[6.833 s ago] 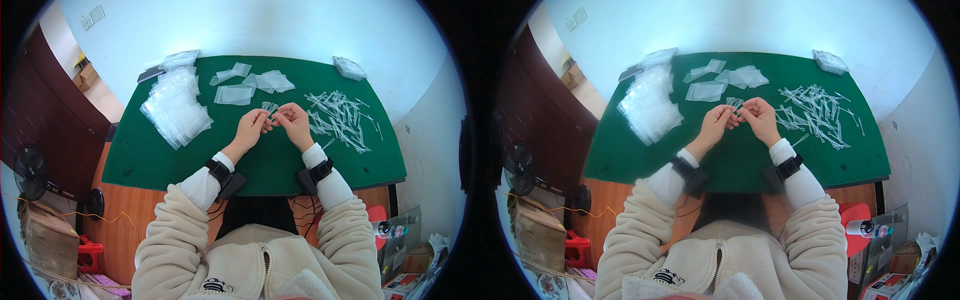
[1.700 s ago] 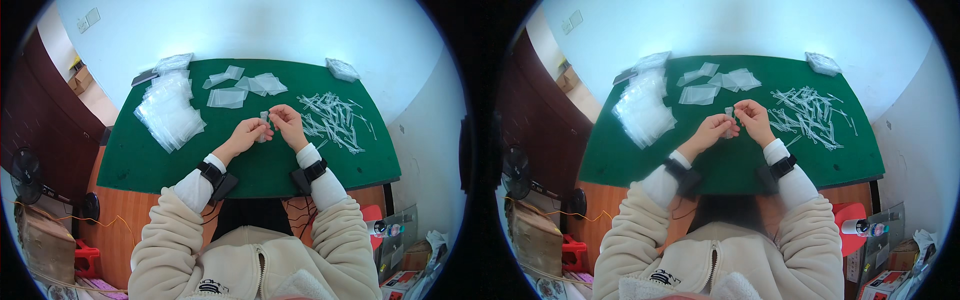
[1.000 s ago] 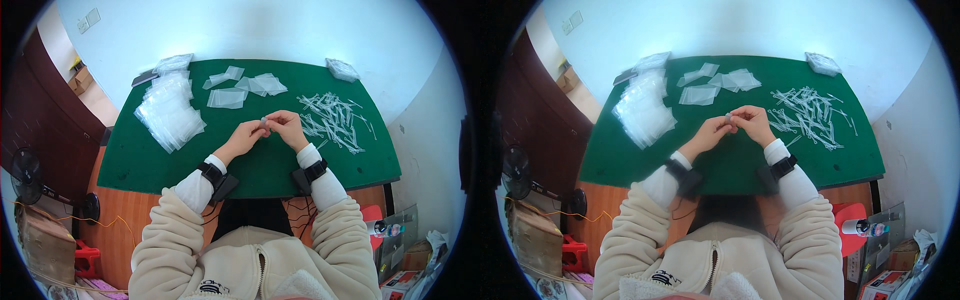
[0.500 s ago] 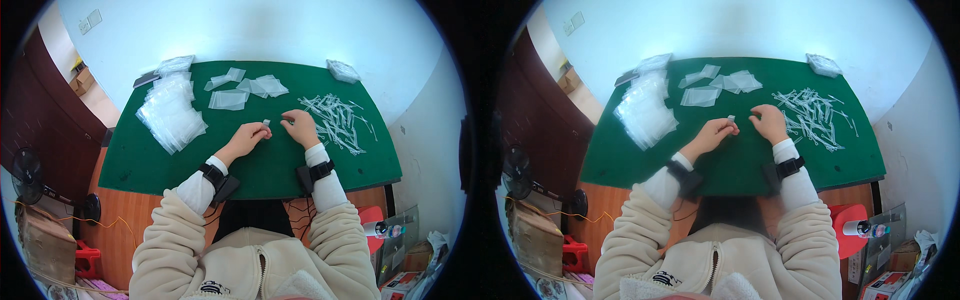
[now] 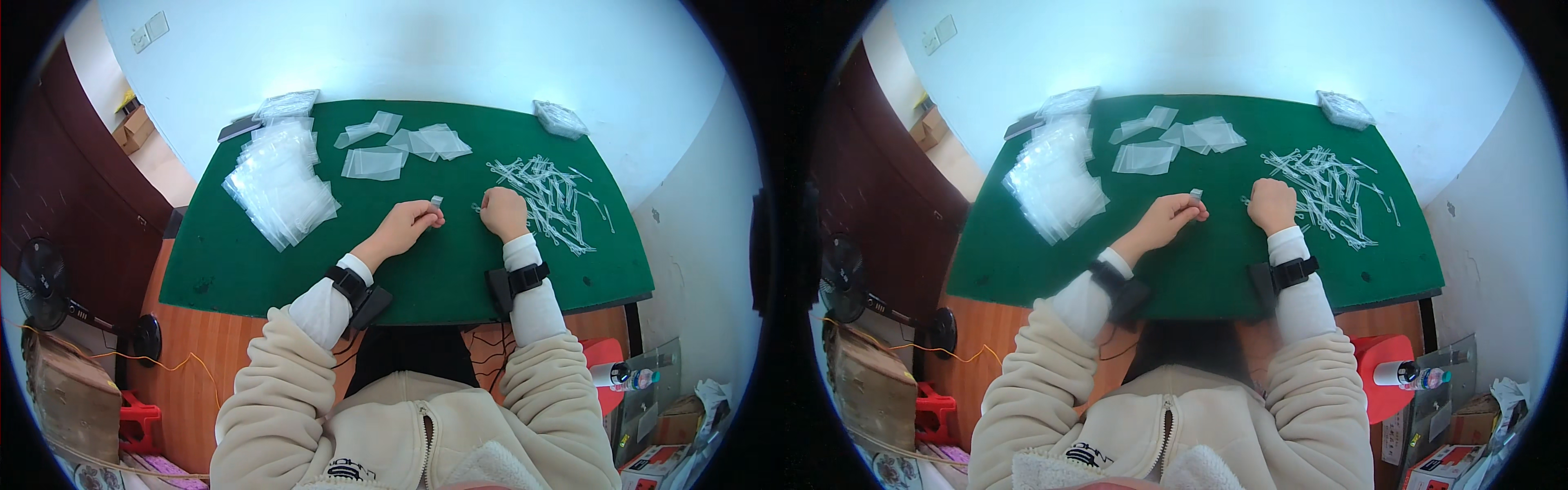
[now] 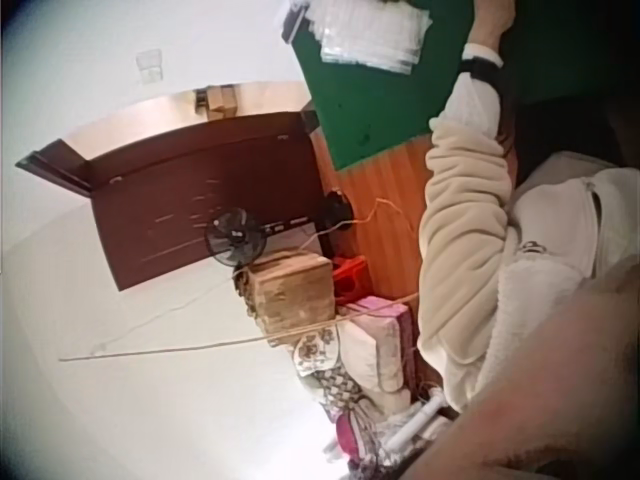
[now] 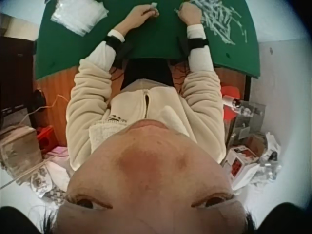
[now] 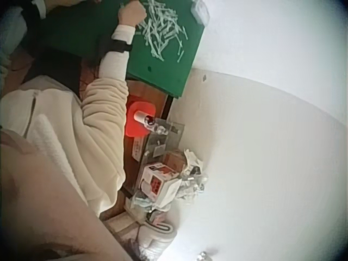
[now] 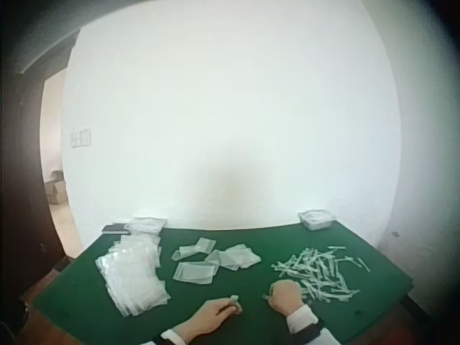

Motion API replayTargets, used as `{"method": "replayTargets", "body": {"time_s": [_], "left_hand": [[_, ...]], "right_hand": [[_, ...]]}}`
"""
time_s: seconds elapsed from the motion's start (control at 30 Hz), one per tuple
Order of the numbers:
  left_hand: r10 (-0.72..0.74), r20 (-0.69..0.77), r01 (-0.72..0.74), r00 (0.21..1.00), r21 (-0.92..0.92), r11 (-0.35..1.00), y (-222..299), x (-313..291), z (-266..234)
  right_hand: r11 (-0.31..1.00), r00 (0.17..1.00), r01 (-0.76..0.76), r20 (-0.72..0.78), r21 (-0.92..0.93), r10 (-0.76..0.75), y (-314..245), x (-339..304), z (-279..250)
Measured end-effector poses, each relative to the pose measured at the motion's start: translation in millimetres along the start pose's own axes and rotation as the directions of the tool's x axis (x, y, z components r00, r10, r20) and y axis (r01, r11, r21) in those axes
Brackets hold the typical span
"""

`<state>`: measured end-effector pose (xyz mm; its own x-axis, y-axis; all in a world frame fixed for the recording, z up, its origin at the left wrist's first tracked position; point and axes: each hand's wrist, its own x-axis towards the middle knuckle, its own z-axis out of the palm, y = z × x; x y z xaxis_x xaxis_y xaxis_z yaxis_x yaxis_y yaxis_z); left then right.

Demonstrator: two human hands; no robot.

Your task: Packaging thin white strips into small plastic bags at a factory workbench.

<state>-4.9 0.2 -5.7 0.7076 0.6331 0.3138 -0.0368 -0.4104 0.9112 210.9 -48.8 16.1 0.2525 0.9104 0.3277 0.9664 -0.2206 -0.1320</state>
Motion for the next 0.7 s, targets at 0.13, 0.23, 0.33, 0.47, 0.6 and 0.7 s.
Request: {"method": "replayTargets", "body": {"time_s": [0.13, 0.23, 0.33, 0.47, 0.6, 0.7], "left_hand": [[-0.005, -0.013, 0.006, 1.000, 0.016, 1.000, 3, -1, 1], [-0.011, -0.028, 0.011, 1.000, -0.010, 1.000, 4, -1, 1], [-0.041, -0.028, 0.041, 0.999, -0.009, 0.999, 4, -1, 0], [-0.052, -0.068, 0.046, 0.996, -0.084, 0.995, 1, 1, -1], [-0.114, -0.079, 0.093, 0.990, -0.235, 0.968, -3, 2, -2], [-0.147, -0.055, 0.125, 0.988, -0.284, 0.951, 0, 1, 1]], "right_hand": [[0.994, 0.991, 0.088, -0.109, 0.067, -0.080, -3, 0, 1], [0.978, 0.978, 0.142, -0.178, 0.156, -0.113, -7, 0, 1], [0.945, 0.962, 0.193, -0.241, 0.263, -0.129, -15, 0, -1], [0.618, 0.968, 0.237, -0.234, 0.750, -0.088, -30, -1, -2], [0.208, 0.981, 0.143, -0.111, 0.968, -0.158, -41, -6, -3], [0.036, 0.964, 0.038, -0.027, 0.999, -0.264, -43, -9, -6]]}}
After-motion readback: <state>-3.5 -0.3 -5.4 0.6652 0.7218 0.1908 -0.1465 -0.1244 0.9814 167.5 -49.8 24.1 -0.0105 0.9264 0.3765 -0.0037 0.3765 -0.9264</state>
